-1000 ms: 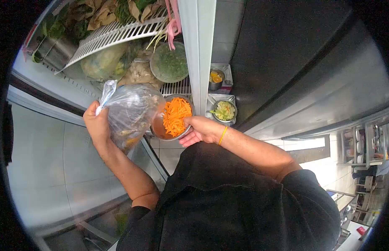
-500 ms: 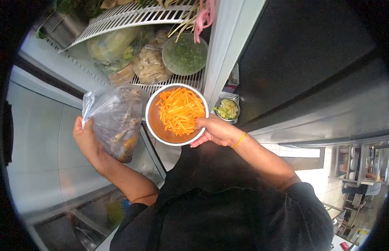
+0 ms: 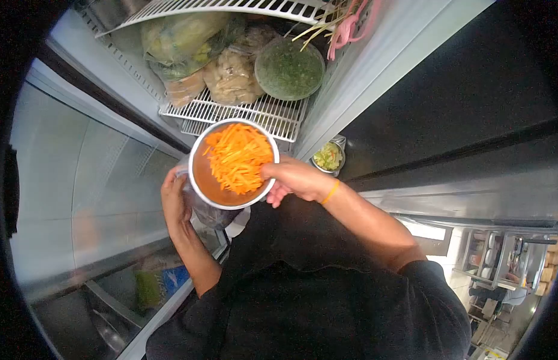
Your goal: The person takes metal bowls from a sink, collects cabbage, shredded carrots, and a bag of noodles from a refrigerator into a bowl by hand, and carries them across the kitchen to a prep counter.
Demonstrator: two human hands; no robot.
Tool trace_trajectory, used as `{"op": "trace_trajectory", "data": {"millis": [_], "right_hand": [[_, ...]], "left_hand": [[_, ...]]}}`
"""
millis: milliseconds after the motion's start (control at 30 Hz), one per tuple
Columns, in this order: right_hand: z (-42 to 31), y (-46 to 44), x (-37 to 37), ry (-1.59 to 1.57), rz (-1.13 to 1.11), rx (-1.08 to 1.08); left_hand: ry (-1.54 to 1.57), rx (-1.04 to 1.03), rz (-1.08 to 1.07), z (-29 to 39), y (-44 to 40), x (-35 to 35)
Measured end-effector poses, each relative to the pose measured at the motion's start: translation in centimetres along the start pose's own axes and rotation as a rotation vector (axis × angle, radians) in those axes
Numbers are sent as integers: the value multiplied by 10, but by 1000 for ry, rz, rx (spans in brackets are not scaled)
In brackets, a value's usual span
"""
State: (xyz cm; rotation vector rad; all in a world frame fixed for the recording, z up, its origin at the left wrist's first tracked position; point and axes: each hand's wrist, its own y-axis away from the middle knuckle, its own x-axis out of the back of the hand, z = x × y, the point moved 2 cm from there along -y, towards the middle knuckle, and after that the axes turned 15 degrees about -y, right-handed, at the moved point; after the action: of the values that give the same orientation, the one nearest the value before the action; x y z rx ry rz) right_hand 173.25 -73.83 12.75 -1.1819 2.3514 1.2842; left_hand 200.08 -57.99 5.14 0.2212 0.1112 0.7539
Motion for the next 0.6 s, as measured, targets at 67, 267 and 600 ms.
{"op": "trace_trajectory", "data": {"millis": [67, 267, 600], "right_hand": [[-5, -15, -16, 118, -49, -20], [-20, -27, -42, 352, -122, -86], [-94, -9, -51, 1693, 452, 1061]], "left_hand": [[254, 49, -83, -8, 6, 7], [-31, 38, -86, 11, 23, -7], [-286, 17, 47, 4, 22, 16]]}}
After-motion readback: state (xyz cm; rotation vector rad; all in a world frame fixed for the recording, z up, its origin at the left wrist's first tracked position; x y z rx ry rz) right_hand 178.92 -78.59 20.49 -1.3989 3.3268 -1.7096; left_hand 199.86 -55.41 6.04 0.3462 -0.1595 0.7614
